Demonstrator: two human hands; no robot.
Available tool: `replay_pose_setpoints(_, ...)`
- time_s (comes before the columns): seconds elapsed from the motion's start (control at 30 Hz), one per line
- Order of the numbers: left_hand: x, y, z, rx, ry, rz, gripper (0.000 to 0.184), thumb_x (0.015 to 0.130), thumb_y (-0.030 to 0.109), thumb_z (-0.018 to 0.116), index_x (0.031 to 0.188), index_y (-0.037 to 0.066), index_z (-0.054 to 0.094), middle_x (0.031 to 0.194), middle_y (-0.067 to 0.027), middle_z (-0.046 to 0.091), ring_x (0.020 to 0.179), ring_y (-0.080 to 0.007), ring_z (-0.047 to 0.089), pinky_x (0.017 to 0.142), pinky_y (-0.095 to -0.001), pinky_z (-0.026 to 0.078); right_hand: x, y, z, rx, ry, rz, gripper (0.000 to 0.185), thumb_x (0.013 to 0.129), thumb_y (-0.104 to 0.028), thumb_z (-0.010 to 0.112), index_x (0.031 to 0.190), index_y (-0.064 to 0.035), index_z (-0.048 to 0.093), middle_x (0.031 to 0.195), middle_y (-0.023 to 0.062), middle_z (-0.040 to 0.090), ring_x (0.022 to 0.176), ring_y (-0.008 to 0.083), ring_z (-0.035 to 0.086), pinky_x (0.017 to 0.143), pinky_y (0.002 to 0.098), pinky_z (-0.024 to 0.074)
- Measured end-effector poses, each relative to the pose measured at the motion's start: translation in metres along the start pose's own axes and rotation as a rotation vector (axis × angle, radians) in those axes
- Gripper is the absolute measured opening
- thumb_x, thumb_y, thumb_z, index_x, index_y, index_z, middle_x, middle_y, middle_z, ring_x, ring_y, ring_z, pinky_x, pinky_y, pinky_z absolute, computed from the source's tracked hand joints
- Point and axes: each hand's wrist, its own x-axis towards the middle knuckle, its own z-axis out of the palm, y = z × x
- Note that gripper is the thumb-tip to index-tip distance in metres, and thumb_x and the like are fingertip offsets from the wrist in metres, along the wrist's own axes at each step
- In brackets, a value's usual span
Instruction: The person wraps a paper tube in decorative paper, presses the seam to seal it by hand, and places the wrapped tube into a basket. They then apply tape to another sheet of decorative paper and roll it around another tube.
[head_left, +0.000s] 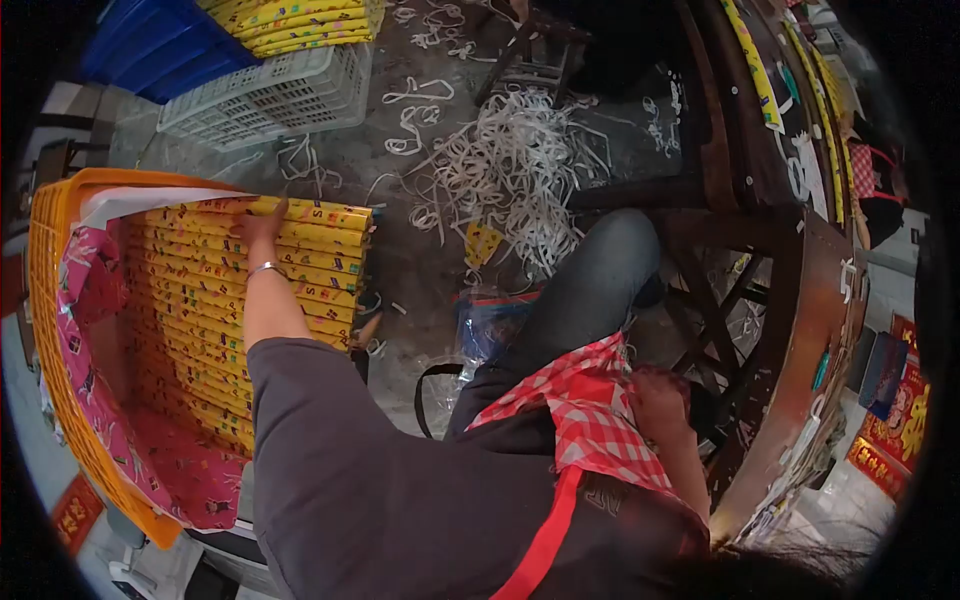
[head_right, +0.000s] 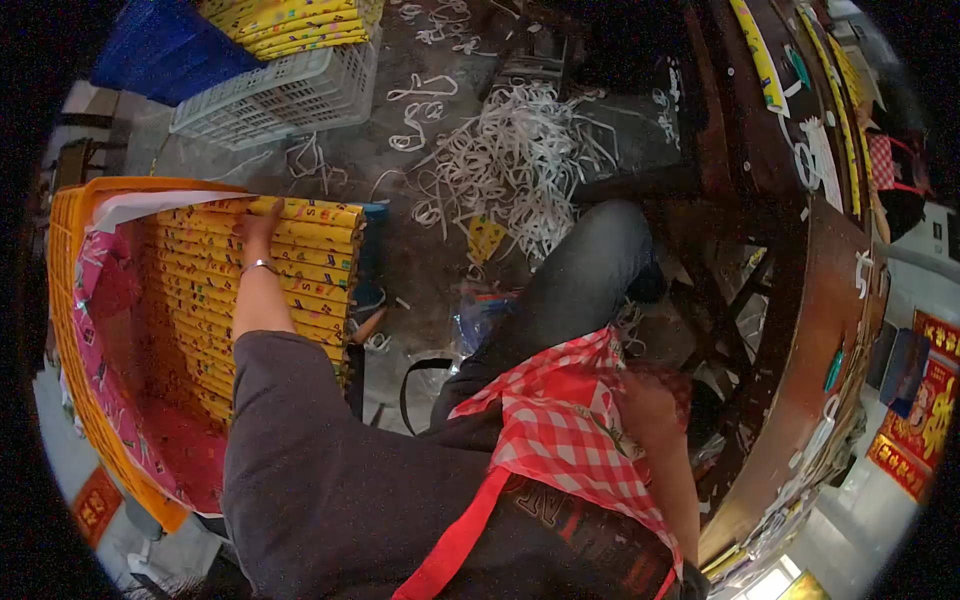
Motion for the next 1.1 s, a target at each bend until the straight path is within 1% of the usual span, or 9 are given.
replay_pose_setpoints(0.07, 0.018, -0.001, 0.007, 0.091, 0.008, 0.057, 0.143, 0.062, 0.078, 0.072, 0.151, -0.01, 0.004, 0.155, -0.0362, 0.009, 0.147, -0.0456, 0.013, 0.115, -0.0458, 0.03, -0.003, -0.003, 0.003, 0.088, 0.248, -0.088, 0.024, 0.081, -0.018, 0.066, 0.103, -0.0078, 0.063, 0.104, 0.0148, 0.066, 0.095, 0.0362, 0.062, 0.08, 0.0476, 0.0492)
replay_pose_setpoints(0.37, 0.07, -0.01, 0.016, 0.256, -0.054, 0.129, 0.143, 0.063, 0.081, 0.069, 0.148, -0.016, 0.01, 0.157, -0.0346, 0.008, 0.147, -0.0476, 0.008, 0.118, -0.0489, 0.019, -0.011, 0.003, 0.022, 0.199, 0.136, 0.02, 0.032, 0.087, -0.017, 0.065, 0.116, -0.0058, 0.06, 0.108, 0.0182, 0.065, 0.099, 0.0376, 0.062, 0.081, 0.0473, 0.0508)
replay_pose_setpoints(0.57, 0.061, -0.007, 0.005, 0.092, -0.016, 0.123, 0.124, 0.065, 0.078, 0.07, 0.148, -0.007, 0.032, 0.156, -0.0232, 0.031, 0.145, -0.0417, 0.024, 0.117, -0.0507, 0.02, -0.015, 0.009, 0.031, 0.192, 0.18, 0.023, 0.038, 0.092, -0.028, 0.061, 0.122, -0.0058, 0.059, 0.106, 0.0188, 0.064, 0.095, 0.0387, 0.063, 0.077, 0.0496, 0.0525)
replay_pose_setpoints(0.67, 0.063, -0.009, 0.008, 0.121, 0.086, 0.169, 0.092, 0.075, 0.068, 0.068, 0.139, 0.004, 0.053, 0.148, -0.0147, 0.048, 0.135, -0.0338, 0.045, 0.113, -0.0427, 0.03, -0.02, 0.005, 0.024, 0.221, 0.083, 0.127, 0.039, 0.091, -0.029, 0.062, 0.122, -0.0054, 0.059, 0.108, 0.0191, 0.063, 0.1, 0.038, 0.062, 0.081, 0.0488, 0.0527)
replay_pose_setpoints(0.73, 0.081, -0.016, 0.016, 0.042, 0.091, 0.133, 0.092, 0.076, 0.068, 0.068, 0.139, 0.003, 0.052, 0.147, -0.0168, 0.048, 0.135, -0.0333, 0.046, 0.112, -0.0431, 0.033, -0.023, 0.008, 0.037, 0.255, 0.185, 0.106, 0.037, 0.088, -0.026, 0.064, 0.12, -0.0065, 0.06, 0.107, 0.0188, 0.065, 0.1, 0.0378, 0.063, 0.082, 0.0477, 0.052)
replay_pose_setpoints(0.87, -0.038, 0.035, 0.031, 0.357, 0.333, 0.287, 0.085, 0.088, 0.053, 0.062, 0.151, 0.005, 0.032, 0.157, -0.0257, 0.023, 0.147, -0.0414, 0.016, 0.11, -0.0582, 0.03, -0.035, 0.011, 0.034, 0.299, 0.288, 0.117, 0.037, 0.085, -0.021, 0.067, 0.118, -0.0054, 0.061, 0.104, 0.0184, 0.066, 0.099, 0.0374, 0.063, 0.083, 0.0464, 0.0517)
replay_pose_setpoints(0.93, -0.121, 0.065, 0.036, 0.436, 0.364, 0.673, 0.072, 0.088, 0.04, 0.066, 0.146, 0.007, 0.04, 0.154, -0.0241, 0.03, 0.144, -0.0418, 0.023, 0.108, -0.0602, 0.032, -0.042, 0.013, 0.034, 0.297, 0.295, 0.084, 0.039, 0.086, -0.022, 0.067, 0.12, -0.0041, 0.06, 0.104, 0.0182, 0.064, 0.098, 0.0375, 0.062, 0.081, 0.0469, 0.0519)
replay_pose_setpoints(1.03, -0.182, 0.072, 0.078, 0.61, 0.082, 1.428, 0.054, 0.09, 0.026, 0.066, 0.139, 0.011, 0.049, 0.151, -0.0226, 0.036, 0.137, -0.0424, 0.036, 0.105, -0.0509, 0.04, -0.05, 0.009, 0.028, 0.345, 0.396, 0.084, 0.038, 0.086, -0.021, 0.067, 0.119, -0.0062, 0.06, 0.102, 0.0176, 0.064, 0.095, 0.0379, 0.062, 0.078, 0.0475, 0.0516)
replay_pose_setpoints(1.1, -0.191, 0.066, 0.125, 0.525, -0.379, 1.204, 0.046, 0.085, 0.024, 0.069, 0.126, 0.005, 0.058, 0.143, -0.0218, 0.047, 0.133, -0.0389, 0.044, 0.099, -0.0543, 0.044, -0.054, 0.012, 0.036, 0.33, 0.453, 0.035, 0.038, 0.085, -0.02, 0.067, 0.119, -0.0076, 0.06, 0.1, 0.0172, 0.063, 0.094, 0.0377, 0.062, 0.077, 0.0482, 0.0513)
